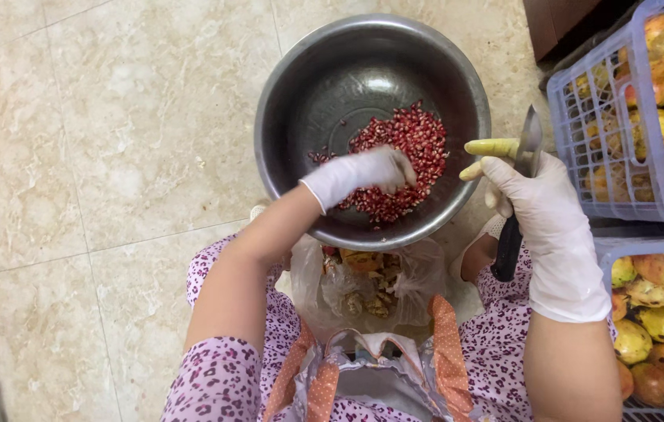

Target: The person sits on the floor and uses a knife to cut open pomegranates, then separates the seeds into a metal bowl. The person handles the fruit one at a time, discarding the peels into a plastic bag.

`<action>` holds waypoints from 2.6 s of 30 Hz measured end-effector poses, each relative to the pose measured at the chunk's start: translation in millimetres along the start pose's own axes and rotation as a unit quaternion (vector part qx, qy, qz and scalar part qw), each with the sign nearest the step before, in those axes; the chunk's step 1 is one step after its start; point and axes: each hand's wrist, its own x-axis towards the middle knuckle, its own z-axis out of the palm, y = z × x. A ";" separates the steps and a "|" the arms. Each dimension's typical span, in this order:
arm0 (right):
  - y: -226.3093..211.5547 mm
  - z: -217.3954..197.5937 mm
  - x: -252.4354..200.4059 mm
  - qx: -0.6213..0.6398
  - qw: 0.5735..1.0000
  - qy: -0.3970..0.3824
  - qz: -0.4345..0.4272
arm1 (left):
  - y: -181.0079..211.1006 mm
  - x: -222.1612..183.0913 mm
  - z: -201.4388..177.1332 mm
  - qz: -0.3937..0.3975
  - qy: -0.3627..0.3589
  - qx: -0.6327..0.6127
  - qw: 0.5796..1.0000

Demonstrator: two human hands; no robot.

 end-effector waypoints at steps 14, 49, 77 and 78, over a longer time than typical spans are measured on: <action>66.6 19.0 47.6 -0.329 0.923 0.115 0.161 | 18.0 66.0 -2.7 0.094 0.271 -0.129 0.949; 98.8 14.3 62.3 -0.376 0.905 0.174 0.096 | -8.6 57.9 -42.2 0.075 0.467 -0.026 0.880; 43.9 13.8 15.7 -0.335 0.920 0.200 0.008 | -6.4 60.3 -41.6 0.196 0.486 -0.075 0.848; 42.4 15.2 14.6 -0.321 0.928 0.190 0.006 | -5.4 59.9 -39.5 0.167 0.487 -0.020 0.857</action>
